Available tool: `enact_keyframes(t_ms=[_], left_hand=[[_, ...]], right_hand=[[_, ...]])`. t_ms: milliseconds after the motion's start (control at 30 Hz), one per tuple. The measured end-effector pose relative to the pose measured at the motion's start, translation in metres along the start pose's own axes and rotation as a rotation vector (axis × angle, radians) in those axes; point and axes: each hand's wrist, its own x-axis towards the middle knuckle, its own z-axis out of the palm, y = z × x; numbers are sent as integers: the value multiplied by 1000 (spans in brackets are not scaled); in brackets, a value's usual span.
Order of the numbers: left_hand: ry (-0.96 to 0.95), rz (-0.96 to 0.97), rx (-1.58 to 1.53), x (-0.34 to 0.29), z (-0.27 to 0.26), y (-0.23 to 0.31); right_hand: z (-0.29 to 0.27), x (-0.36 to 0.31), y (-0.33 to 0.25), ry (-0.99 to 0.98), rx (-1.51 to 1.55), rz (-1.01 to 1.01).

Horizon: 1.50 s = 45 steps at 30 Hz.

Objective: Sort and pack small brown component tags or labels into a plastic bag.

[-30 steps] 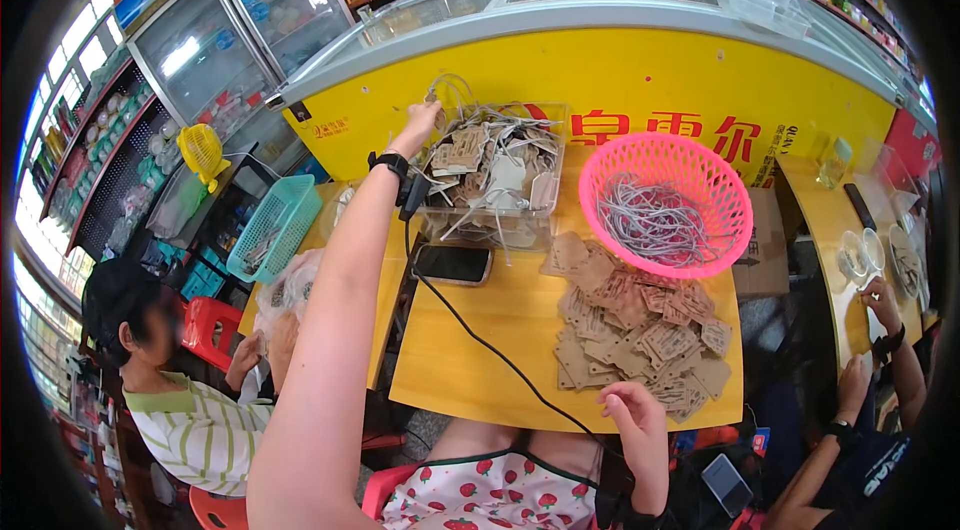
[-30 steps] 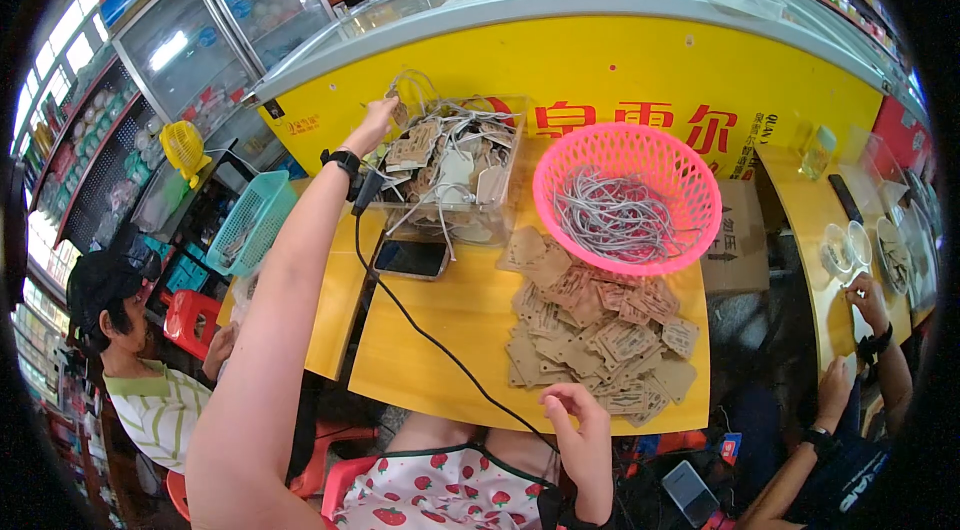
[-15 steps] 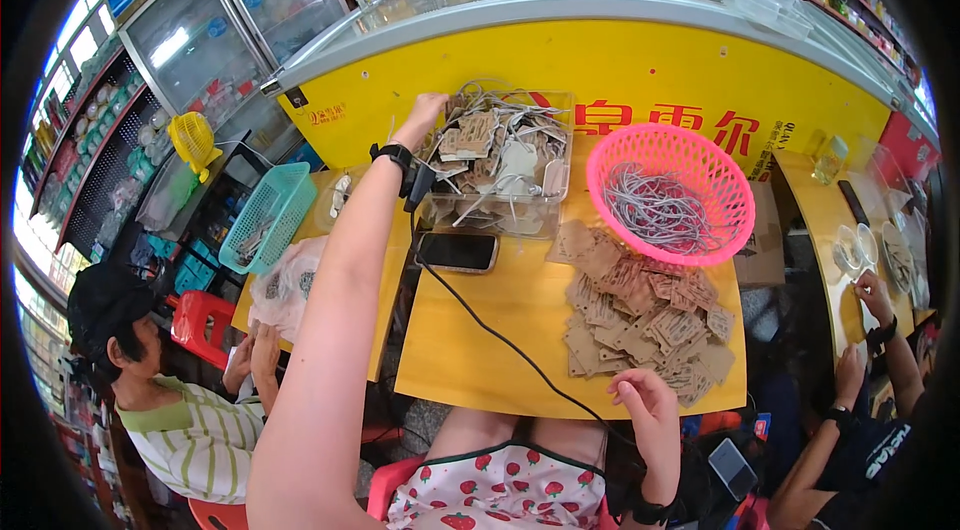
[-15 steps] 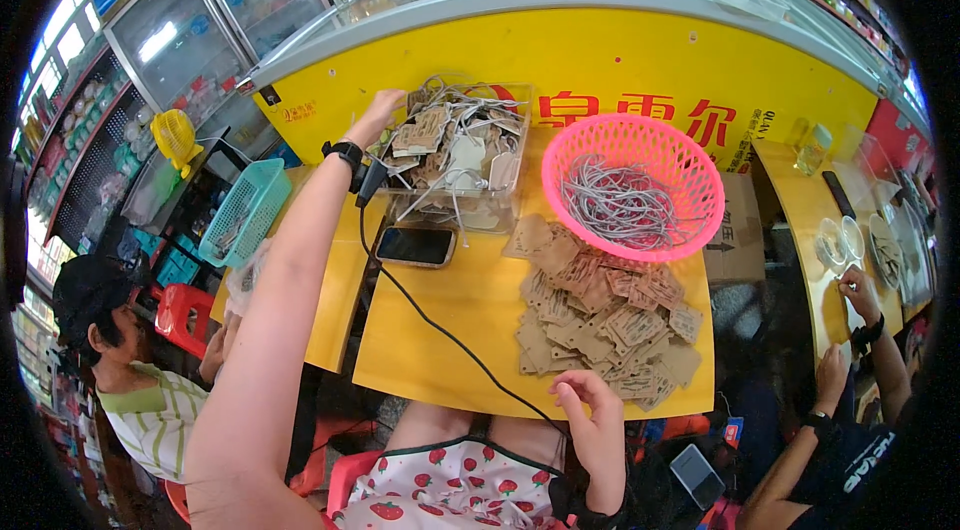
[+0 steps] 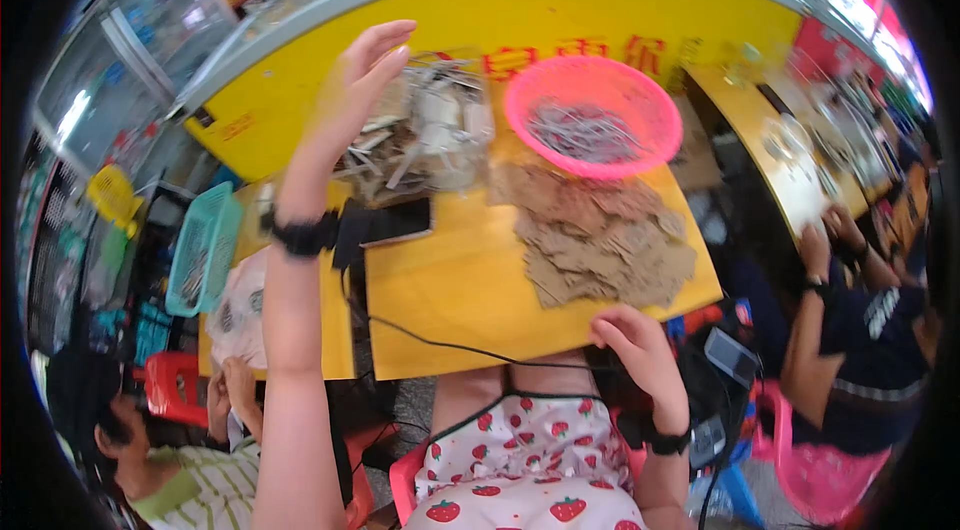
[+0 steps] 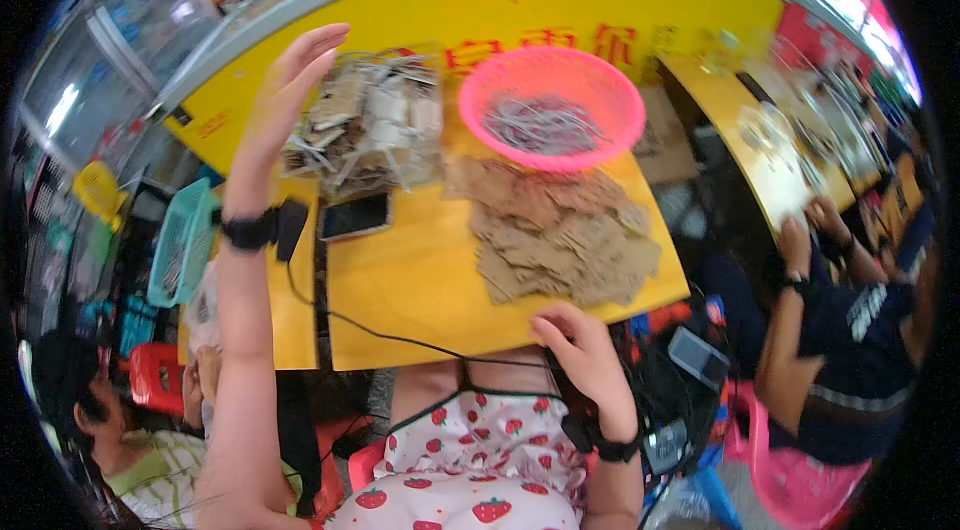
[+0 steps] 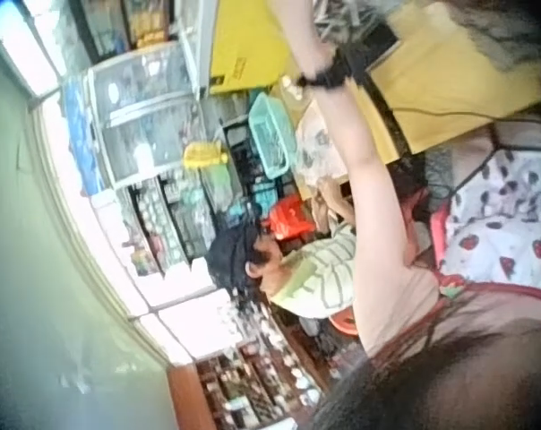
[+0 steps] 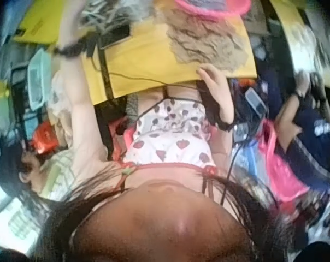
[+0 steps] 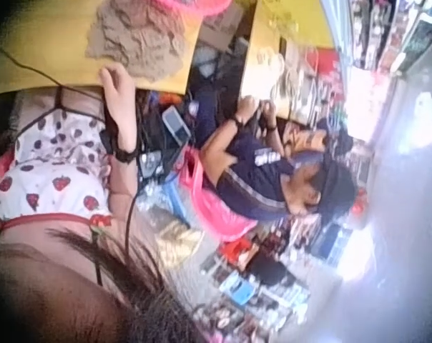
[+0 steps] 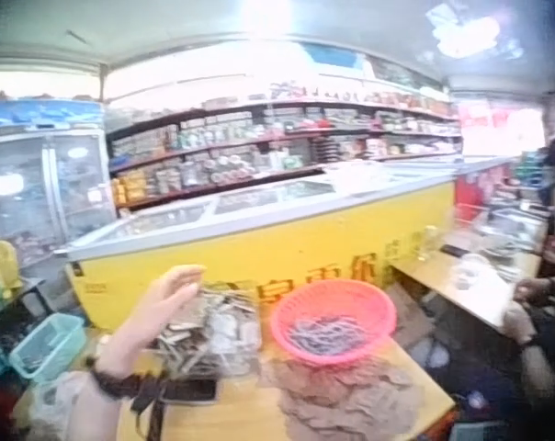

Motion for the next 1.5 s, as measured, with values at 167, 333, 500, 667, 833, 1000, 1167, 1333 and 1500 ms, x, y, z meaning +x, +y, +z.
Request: enact_keyframes(t_ms=[167, 333, 500, 667, 833, 1000, 1167, 1333, 1500], left_hand=[[-535, 184, -17, -115, 67, 95], [-808, -15, -270, -183, 128, 58], [-948, -122, -202, -215, 162, 10], [-964, -204, -168, -232, 178, -21], [-895, -239, -204, -239, 177, -32], [-833, -272, -245, -245, 183, -36], [-774, -257, -326, -242, 182, -41], [-712, -339, -347, -235, 177, -40], [-635, -801, -843, -237, 187, -60]], right_hand=[[20, -5, 5, -142, -265, -121], [15, -3, 58, 288, -474, -155], [-6, 18, 83, 494, -287, -137], [-51, 53, 53, 654, -232, -46], [-74, 84, -15, 686, 147, -216], [-141, 120, -66, 519, 1052, -408], [-232, 166, -18, 860, 688, -246], [-265, 213, 98, 635, 230, 436], [-322, 234, 172, 486, 236, 713]])
